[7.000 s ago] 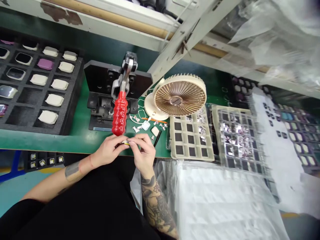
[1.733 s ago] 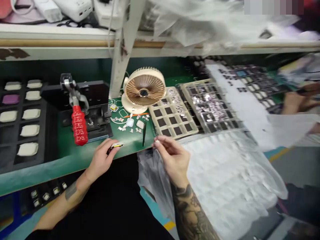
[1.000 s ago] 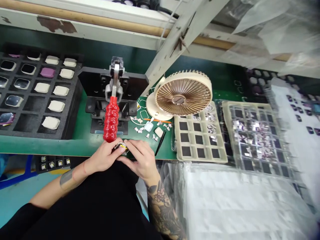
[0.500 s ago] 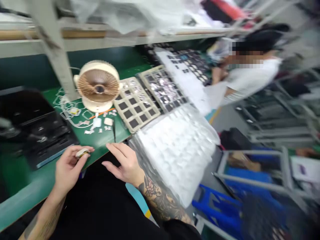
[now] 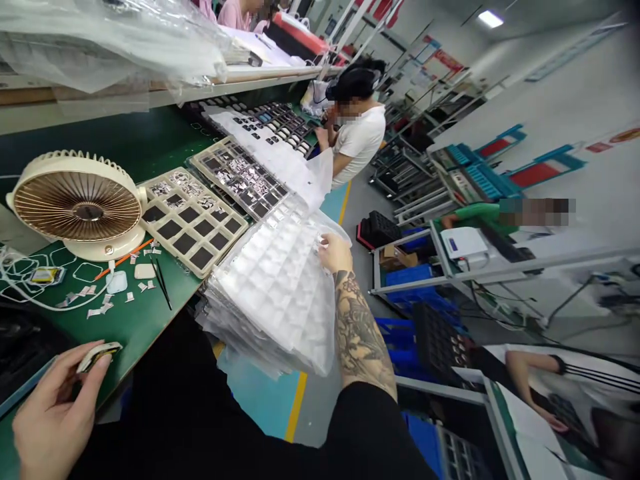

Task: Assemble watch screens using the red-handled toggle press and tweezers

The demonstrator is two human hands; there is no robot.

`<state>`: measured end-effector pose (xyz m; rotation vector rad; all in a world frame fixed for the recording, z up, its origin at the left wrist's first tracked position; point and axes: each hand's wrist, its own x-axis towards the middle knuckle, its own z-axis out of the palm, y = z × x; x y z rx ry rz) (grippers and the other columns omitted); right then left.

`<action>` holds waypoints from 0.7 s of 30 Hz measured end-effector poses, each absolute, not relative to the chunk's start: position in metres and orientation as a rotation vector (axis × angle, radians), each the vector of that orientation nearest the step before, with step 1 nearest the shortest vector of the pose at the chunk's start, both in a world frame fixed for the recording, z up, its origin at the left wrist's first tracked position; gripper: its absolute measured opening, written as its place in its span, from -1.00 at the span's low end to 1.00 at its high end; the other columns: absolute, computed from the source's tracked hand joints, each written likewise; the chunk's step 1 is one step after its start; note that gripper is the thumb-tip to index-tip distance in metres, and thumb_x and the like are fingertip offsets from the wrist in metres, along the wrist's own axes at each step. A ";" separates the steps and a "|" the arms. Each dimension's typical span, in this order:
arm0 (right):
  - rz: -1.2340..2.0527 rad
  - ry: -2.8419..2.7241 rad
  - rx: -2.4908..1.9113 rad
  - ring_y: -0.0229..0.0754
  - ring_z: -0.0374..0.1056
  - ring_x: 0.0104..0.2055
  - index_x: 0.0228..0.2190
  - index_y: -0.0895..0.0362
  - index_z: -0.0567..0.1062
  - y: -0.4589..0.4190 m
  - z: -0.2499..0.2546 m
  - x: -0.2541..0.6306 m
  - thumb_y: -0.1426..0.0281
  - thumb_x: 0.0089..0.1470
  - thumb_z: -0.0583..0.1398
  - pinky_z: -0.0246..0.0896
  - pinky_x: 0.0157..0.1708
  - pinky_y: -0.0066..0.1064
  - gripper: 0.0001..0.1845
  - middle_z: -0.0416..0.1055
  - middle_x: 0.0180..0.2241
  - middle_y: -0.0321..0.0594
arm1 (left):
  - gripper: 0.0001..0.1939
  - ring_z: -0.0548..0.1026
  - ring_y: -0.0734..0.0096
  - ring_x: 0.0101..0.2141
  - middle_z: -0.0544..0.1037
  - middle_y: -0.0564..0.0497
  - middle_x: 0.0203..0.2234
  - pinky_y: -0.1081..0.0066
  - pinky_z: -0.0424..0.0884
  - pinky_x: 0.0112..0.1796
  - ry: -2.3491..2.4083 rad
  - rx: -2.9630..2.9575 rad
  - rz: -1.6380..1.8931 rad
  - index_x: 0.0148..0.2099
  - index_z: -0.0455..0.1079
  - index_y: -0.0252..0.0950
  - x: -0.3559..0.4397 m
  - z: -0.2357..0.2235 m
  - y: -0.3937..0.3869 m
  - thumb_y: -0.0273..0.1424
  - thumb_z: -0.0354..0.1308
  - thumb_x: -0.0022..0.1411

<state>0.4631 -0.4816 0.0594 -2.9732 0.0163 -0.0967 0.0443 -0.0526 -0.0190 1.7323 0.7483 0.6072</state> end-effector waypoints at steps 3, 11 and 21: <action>-0.007 0.073 -3.006 0.02 0.53 0.01 0.03 0.18 0.67 -0.498 0.054 0.478 0.52 0.10 0.28 0.38 0.14 -0.25 -0.56 0.70 -0.13 -0.02 | -0.56 0.67 0.33 -0.20 0.73 0.04 -0.12 0.39 0.59 -0.04 0.887 1.544 0.529 0.13 0.61 -0.18 0.040 -0.022 -0.054 -0.12 0.51 0.30; -0.364 -0.148 -2.804 -0.03 0.57 0.04 0.21 0.22 0.54 -0.465 0.077 0.423 0.45 0.33 0.13 0.51 0.13 -0.18 -0.53 0.56 0.13 0.11 | -0.45 0.75 0.30 -0.31 0.76 0.01 -0.24 0.39 0.66 -0.17 0.923 1.389 0.533 0.25 0.59 -0.24 0.047 -0.014 -0.055 -0.14 0.51 0.31; 0.276 -0.855 -1.607 -0.13 0.64 -0.19 -0.03 -0.02 0.67 -0.219 0.020 0.200 0.44 0.38 0.30 0.76 -0.21 -0.17 -0.80 0.49 0.13 -0.06 | -0.41 0.80 0.04 -0.15 0.76 -0.24 -0.03 0.26 0.70 -0.21 0.748 1.117 0.589 0.30 0.50 -0.32 0.041 -0.001 -0.045 -0.22 0.50 0.33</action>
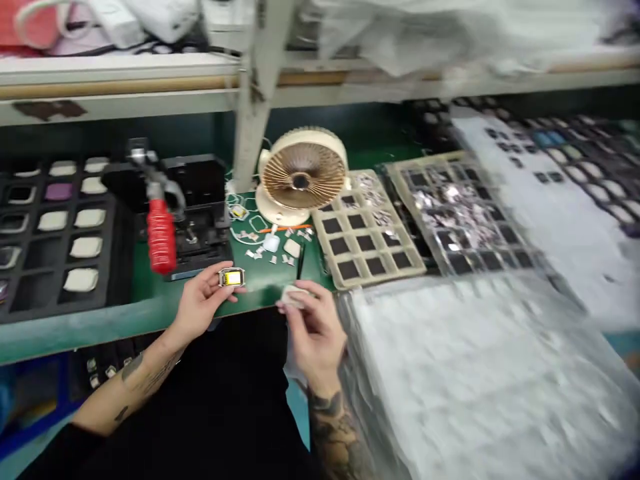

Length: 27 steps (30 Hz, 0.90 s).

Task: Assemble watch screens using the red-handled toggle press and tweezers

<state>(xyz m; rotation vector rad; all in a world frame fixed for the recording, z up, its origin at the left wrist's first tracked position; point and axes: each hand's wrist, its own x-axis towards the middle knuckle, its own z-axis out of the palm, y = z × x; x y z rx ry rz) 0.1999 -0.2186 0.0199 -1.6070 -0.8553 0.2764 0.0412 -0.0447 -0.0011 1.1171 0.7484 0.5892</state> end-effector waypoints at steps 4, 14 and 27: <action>0.504 -1.152 -1.408 0.00 0.63 0.08 0.11 -0.04 0.62 -0.158 0.004 0.181 0.50 0.36 0.30 0.72 0.02 -0.08 -0.65 0.56 0.16 -0.05 | -0.42 0.78 0.13 -0.17 0.76 -0.22 -0.01 0.25 0.71 -0.16 0.766 1.046 0.654 0.32 0.52 -0.31 0.015 0.001 -0.042 -0.25 0.48 0.35; 0.632 -1.486 -1.276 0.08 0.50 0.24 0.14 -0.10 0.60 -0.093 0.006 0.159 0.46 0.31 0.37 0.46 0.28 0.14 -0.59 0.62 0.13 -0.12 | -0.57 0.75 0.13 -0.08 0.76 -0.21 0.01 0.25 0.69 -0.06 0.762 0.918 0.833 0.27 0.58 -0.30 -0.014 0.006 -0.046 -0.25 0.38 0.46; 0.764 -1.128 -1.367 -0.01 0.57 -0.02 -0.14 0.05 0.64 -0.100 -0.009 0.156 0.22 0.40 0.29 0.57 -0.02 -0.13 -0.82 0.60 -0.12 -0.08 | -0.76 0.76 0.23 -0.26 0.80 -0.10 -0.12 0.31 0.70 -0.13 0.836 1.288 0.876 0.09 0.72 -0.23 -0.013 0.006 -0.041 -0.28 0.33 0.49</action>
